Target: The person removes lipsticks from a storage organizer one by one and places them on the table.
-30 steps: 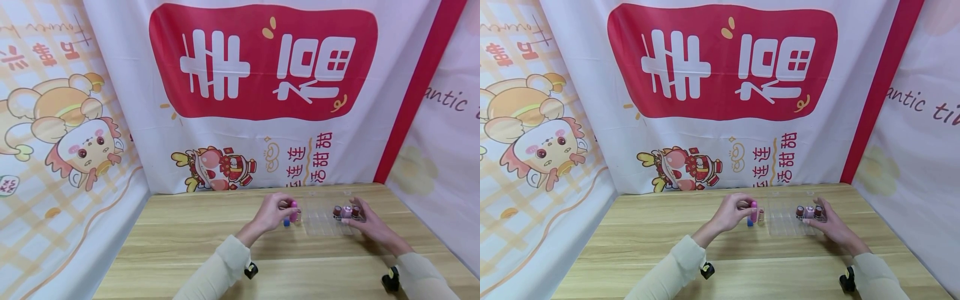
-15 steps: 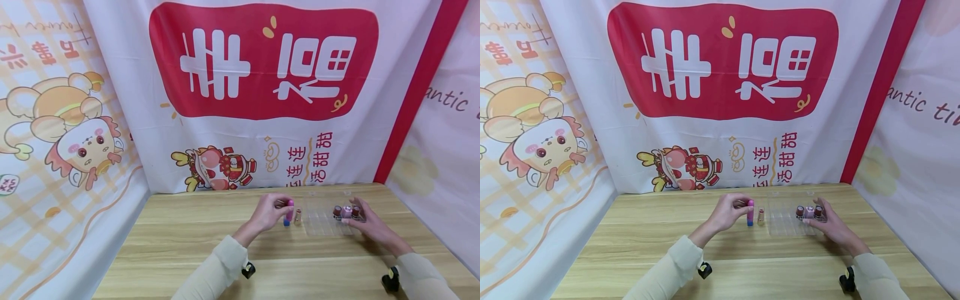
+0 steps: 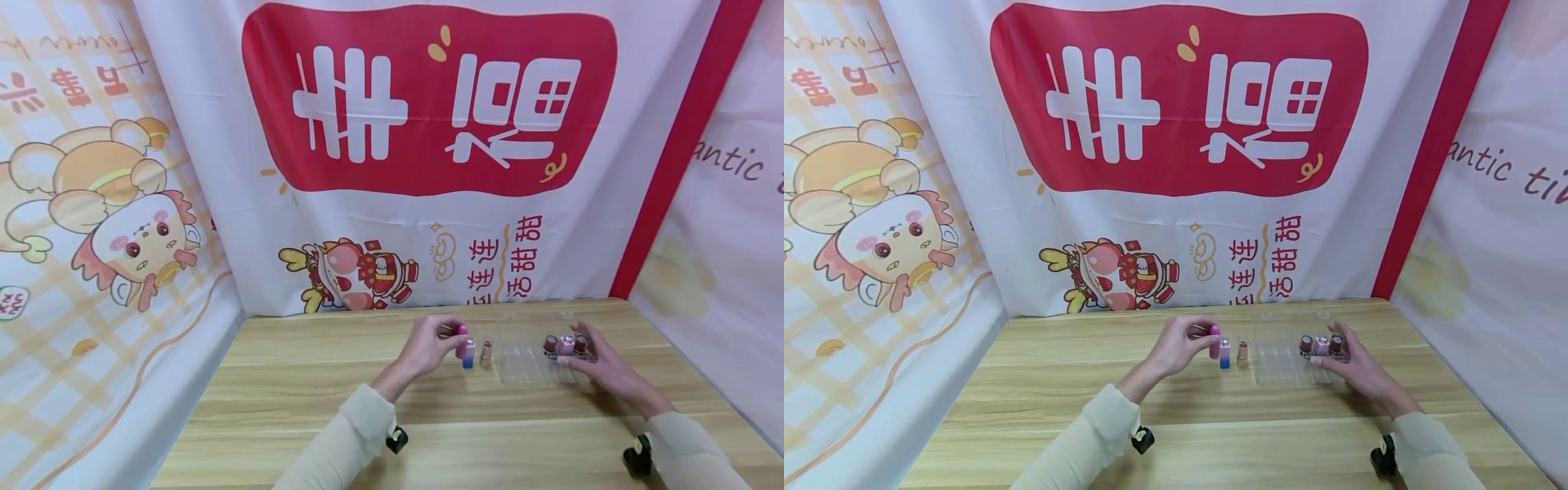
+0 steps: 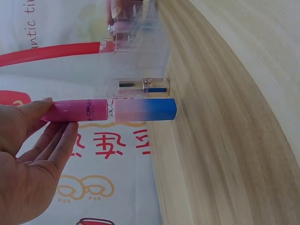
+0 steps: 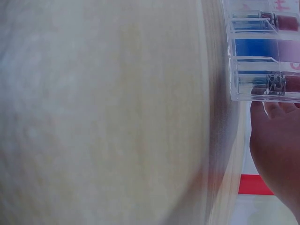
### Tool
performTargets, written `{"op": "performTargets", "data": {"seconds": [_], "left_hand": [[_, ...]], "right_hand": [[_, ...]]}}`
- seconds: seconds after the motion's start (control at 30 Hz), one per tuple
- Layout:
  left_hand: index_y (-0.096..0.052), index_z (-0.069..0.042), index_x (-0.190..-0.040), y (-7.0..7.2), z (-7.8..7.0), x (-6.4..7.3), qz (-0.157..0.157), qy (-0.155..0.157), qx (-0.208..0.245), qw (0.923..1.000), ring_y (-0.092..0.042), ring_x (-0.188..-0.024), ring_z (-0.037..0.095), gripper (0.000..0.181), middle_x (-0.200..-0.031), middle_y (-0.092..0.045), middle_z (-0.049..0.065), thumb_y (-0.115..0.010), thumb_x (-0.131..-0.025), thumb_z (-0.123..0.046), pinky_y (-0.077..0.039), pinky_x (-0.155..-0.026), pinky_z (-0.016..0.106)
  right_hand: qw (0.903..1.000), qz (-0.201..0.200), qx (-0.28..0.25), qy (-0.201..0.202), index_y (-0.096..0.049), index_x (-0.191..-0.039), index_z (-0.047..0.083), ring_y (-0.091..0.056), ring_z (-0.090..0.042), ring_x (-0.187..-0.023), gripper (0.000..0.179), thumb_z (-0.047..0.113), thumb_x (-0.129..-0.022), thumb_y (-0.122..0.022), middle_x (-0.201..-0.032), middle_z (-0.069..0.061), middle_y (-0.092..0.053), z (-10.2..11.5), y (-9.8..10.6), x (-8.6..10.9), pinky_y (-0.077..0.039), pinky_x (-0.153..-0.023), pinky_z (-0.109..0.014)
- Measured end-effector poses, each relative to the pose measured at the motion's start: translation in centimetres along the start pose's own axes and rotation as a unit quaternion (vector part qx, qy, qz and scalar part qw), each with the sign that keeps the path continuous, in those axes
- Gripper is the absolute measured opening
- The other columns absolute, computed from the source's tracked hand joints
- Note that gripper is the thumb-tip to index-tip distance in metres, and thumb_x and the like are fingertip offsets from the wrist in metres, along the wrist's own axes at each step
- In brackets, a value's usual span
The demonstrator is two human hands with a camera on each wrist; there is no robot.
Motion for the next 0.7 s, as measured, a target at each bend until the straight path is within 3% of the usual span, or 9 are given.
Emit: {"op": "performTargets", "data": {"seconds": [0.7], "left_hand": [[-0.074,-0.008,-0.093,0.4,2.9,-0.7,-0.019,0.007,-0.017,0.9996,-0.072,-0.084,0.013,0.007,-0.092,-0.075,0.003,-0.075,-0.09,-0.001,-0.06,-0.077,0.023]], "right_hand": [[1.0,0.002,0.003,-0.002,0.005,-0.163,0.01,-0.012,-0.061,-0.146,0.102,0.039,-0.099,-0.068,-0.165,-0.031,-0.01,0.5,0.0,0.1,-0.018,-0.106,-0.084]]}}
Point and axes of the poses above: each hand's wrist, its own x-axis away from the middle knuckle, its own y-axis out of the back of the hand, z = x × y, the point moved 1 cm from there along -x, towards the middle knuckle
